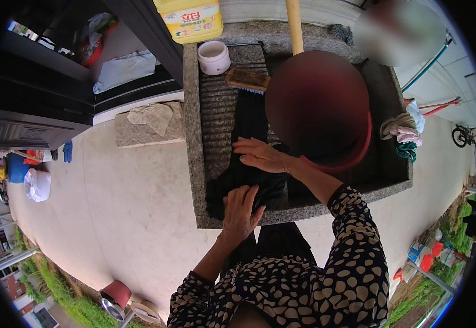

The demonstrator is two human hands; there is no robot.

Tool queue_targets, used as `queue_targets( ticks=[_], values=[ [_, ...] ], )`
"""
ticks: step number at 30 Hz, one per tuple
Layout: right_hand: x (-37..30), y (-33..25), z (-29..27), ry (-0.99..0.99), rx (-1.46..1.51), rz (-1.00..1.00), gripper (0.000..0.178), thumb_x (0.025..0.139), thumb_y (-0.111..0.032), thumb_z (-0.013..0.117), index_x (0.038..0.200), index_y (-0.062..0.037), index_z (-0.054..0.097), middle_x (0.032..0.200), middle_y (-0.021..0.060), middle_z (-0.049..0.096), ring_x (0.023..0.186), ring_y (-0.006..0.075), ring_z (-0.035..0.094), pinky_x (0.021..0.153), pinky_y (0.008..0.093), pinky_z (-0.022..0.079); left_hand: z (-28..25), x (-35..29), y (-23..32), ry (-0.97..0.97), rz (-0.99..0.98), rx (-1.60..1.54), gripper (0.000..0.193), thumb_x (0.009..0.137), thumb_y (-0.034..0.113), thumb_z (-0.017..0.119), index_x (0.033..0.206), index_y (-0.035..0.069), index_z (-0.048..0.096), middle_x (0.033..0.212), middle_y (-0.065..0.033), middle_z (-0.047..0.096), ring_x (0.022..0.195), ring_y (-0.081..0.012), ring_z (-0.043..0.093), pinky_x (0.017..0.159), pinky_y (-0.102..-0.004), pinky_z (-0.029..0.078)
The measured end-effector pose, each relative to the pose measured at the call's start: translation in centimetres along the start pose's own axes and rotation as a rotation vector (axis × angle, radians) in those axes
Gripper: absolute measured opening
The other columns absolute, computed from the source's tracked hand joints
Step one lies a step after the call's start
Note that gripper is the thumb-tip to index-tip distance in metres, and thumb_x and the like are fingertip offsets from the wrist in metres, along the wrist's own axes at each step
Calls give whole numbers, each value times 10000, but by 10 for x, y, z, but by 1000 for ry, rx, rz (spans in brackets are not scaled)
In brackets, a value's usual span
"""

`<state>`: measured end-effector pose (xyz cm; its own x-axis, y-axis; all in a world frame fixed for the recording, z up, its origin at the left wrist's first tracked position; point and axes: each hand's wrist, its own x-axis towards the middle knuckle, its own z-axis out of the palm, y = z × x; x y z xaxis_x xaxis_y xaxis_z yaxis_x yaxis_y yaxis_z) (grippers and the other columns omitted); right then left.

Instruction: The person washes a light-colored cloth by hand in a red basin filled with water, then scrubs a black garment on a stone washboard using a brush. The person repeatedly scrubs the black garment on the washboard and rinses it in the basin.

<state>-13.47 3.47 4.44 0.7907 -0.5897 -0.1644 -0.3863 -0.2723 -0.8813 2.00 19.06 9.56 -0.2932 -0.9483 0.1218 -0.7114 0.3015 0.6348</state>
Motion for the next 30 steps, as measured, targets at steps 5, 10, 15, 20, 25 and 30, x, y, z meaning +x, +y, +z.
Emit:
queue_targets(
  ticks=[5, 10, 15, 20, 25, 30],
  values=[
    [-31, -29, 27, -282, -414, -149, 570, 1002, -493, 295, 1403, -106, 412, 1506, 51, 311, 1426, 181, 192, 1178, 416, 125, -3, -15, -3, -35, 38, 28, 622, 798, 170, 715, 1331, 21, 429, 1256, -163, 473, 1139, -340, 459, 927, -435, 370],
    [30, 32, 3, 212, -741, -100, 641, 989, -540, 245, 1468, -116, 283, 1538, 65, 239, 1420, 248, 205, 1153, 454, 158, -10, -7, 5, -71, 28, 7, 659, 818, 158, 689, 1380, 9, 379, 1392, -198, 402, 1254, -359, 411, 1024, -444, 334],
    [55, 65, 11, 518, -714, 156, 716, 964, -595, 245, 1456, -79, 311, 1537, 183, 178, 1419, 354, 165, 1114, 526, 184, -6, -6, 5, -16, 32, -38, 678, 794, 139, 708, 1372, 4, 381, 1384, -209, 408, 1268, -367, 404, 1030, -451, 332],
    [-15, -41, 31, -164, -547, 85, 810, 942, -647, 93, 1452, -55, 309, 1532, 190, 191, 1433, 328, 134, 1156, 470, 126, -9, -8, -1, -62, 63, 3, 687, 778, 136, 722, 1363, 0, 390, 1371, -215, 406, 1265, -375, 402, 1024, -454, 336],
    [-26, -19, 12, -240, -761, -48, 683, 980, -569, 128, 1473, -122, 284, 1553, 10, 210, 1433, 194, 173, 1175, 413, 108, -7, -5, -3, -104, 62, 11, 669, 795, 175, 714, 1370, 25, 409, 1393, -209, 395, 1278, -375, 392, 1033, -454, 324],
    [17, 64, -17, 345, -755, 133, 696, 969, -594, 197, 1489, -134, 249, 1574, 35, 124, 1443, 228, 125, 1155, 482, 111, -4, 2, 0, -149, 66, -13, 644, 807, 192, 708, 1379, 80, 434, 1435, -207, 359, 1301, -369, 369, 1050, -455, 305]
  ],
)
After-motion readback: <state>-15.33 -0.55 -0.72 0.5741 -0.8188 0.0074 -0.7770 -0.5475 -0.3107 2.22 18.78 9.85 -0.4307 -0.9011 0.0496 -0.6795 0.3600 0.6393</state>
